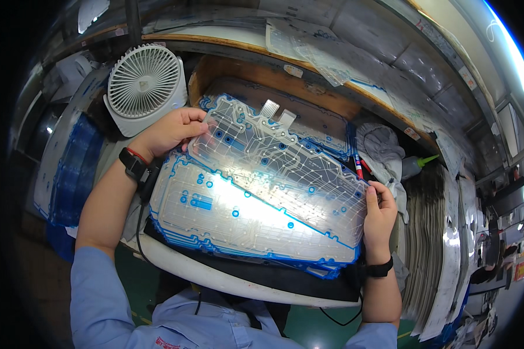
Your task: Cleaning transparent electronic membrane sheets using a liquid from a squeeze bottle and a cloth.
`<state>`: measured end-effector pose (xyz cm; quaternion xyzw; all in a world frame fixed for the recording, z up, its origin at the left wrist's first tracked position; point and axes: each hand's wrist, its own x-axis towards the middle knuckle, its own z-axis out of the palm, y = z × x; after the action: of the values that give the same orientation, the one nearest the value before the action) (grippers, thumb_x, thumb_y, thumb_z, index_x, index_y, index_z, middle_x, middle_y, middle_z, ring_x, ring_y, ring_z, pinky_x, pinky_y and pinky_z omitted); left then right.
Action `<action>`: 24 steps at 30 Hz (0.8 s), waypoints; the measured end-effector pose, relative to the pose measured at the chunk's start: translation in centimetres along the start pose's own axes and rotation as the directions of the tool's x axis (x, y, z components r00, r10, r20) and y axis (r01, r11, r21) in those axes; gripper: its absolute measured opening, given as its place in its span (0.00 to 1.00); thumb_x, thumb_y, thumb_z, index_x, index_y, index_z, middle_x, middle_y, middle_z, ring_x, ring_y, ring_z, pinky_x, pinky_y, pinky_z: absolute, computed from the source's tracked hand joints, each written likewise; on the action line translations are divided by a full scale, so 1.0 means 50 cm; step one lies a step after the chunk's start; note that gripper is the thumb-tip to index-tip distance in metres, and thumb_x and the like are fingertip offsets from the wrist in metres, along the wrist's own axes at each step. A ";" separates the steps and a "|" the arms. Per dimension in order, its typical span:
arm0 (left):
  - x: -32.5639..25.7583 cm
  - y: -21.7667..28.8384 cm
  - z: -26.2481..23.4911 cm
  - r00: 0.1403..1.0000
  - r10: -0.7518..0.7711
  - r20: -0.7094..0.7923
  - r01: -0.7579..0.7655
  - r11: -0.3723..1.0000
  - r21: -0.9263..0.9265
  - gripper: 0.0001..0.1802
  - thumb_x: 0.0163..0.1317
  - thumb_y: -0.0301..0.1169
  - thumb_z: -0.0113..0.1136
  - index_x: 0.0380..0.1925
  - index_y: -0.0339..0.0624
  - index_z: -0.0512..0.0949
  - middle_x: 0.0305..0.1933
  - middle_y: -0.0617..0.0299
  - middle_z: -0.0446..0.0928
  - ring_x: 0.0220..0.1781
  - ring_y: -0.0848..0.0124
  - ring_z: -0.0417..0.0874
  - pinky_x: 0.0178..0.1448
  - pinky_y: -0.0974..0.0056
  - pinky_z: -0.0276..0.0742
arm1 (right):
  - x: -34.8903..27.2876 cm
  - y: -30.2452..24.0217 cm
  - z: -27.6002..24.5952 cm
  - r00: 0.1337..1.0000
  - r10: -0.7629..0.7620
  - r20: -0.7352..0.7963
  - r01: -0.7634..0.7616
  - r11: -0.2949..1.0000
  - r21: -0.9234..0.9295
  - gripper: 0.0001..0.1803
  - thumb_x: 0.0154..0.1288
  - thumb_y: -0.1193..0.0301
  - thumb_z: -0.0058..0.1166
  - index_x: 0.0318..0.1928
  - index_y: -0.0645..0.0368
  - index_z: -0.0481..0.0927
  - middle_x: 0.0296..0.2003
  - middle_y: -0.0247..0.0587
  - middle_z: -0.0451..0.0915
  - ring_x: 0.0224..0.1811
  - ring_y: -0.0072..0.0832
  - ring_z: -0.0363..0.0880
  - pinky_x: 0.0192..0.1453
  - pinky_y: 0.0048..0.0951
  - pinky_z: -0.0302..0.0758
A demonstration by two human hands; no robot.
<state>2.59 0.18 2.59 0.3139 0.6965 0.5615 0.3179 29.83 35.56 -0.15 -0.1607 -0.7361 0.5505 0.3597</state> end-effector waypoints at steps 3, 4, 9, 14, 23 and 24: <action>0.007 -0.002 0.009 0.996 0.023 -0.088 -0.031 0.995 -0.091 0.10 0.69 0.31 0.51 0.44 0.37 0.75 0.33 0.66 0.79 0.26 0.83 0.76 0.30 0.78 0.72 | -0.001 -0.004 -0.004 0.998 0.066 -0.025 -0.062 0.987 0.149 0.10 0.71 0.71 0.50 0.46 0.66 0.77 0.30 0.27 0.75 0.31 0.12 0.68 0.37 0.15 0.65; 0.013 -0.014 0.008 0.990 0.041 -0.132 -0.061 0.987 -0.148 0.10 0.69 0.31 0.51 0.44 0.37 0.75 0.33 0.66 0.79 0.26 0.84 0.76 0.30 0.79 0.71 | 0.000 -0.005 -0.007 0.995 0.103 -0.019 -0.096 0.971 0.220 0.11 0.71 0.71 0.49 0.46 0.67 0.77 0.30 0.26 0.75 0.31 0.12 0.68 0.37 0.15 0.65; 0.018 -0.028 -0.008 0.984 0.057 -0.167 -0.109 0.941 -0.322 0.10 0.70 0.30 0.50 0.47 0.37 0.74 0.35 0.65 0.80 0.29 0.83 0.76 0.35 0.78 0.73 | 0.006 0.002 -0.011 0.983 0.162 0.087 -0.180 0.947 0.268 0.10 0.72 0.70 0.47 0.42 0.65 0.77 0.27 0.25 0.74 0.28 0.11 0.66 0.36 0.14 0.63; 0.024 -0.035 -0.007 0.975 0.100 -0.200 -0.169 0.915 -0.366 0.10 0.69 0.28 0.51 0.48 0.38 0.74 0.42 0.63 0.79 0.36 0.79 0.78 0.44 0.74 0.76 | 0.003 0.004 -0.026 0.988 0.142 0.069 -0.153 0.968 0.201 0.09 0.73 0.70 0.47 0.40 0.63 0.77 0.27 0.26 0.74 0.28 0.13 0.68 0.36 0.15 0.64; 0.033 -0.055 -0.022 0.941 0.223 -0.253 -0.297 0.903 -0.310 0.12 0.66 0.25 0.54 0.50 0.38 0.74 0.53 0.61 0.76 0.51 0.72 0.79 0.57 0.70 0.75 | -0.002 -0.006 -0.016 0.991 0.119 0.061 -0.131 0.959 0.253 0.11 0.71 0.75 0.46 0.50 0.67 0.72 0.38 0.43 0.81 0.39 0.22 0.79 0.44 0.22 0.75; 0.032 -0.057 -0.025 0.944 0.211 -0.254 -0.284 0.911 -0.299 0.14 0.67 0.25 0.53 0.52 0.38 0.73 0.53 0.61 0.76 0.50 0.73 0.79 0.55 0.70 0.75 | -0.004 -0.010 -0.012 0.993 0.077 0.092 -0.096 0.970 0.225 0.17 0.70 0.78 0.45 0.57 0.67 0.67 0.40 0.43 0.80 0.42 0.23 0.79 0.46 0.24 0.76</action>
<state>0.42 0.24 -0.15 0.2794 0.5769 0.7370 0.2144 30.48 35.65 0.31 -0.1272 -0.6742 0.6530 0.3207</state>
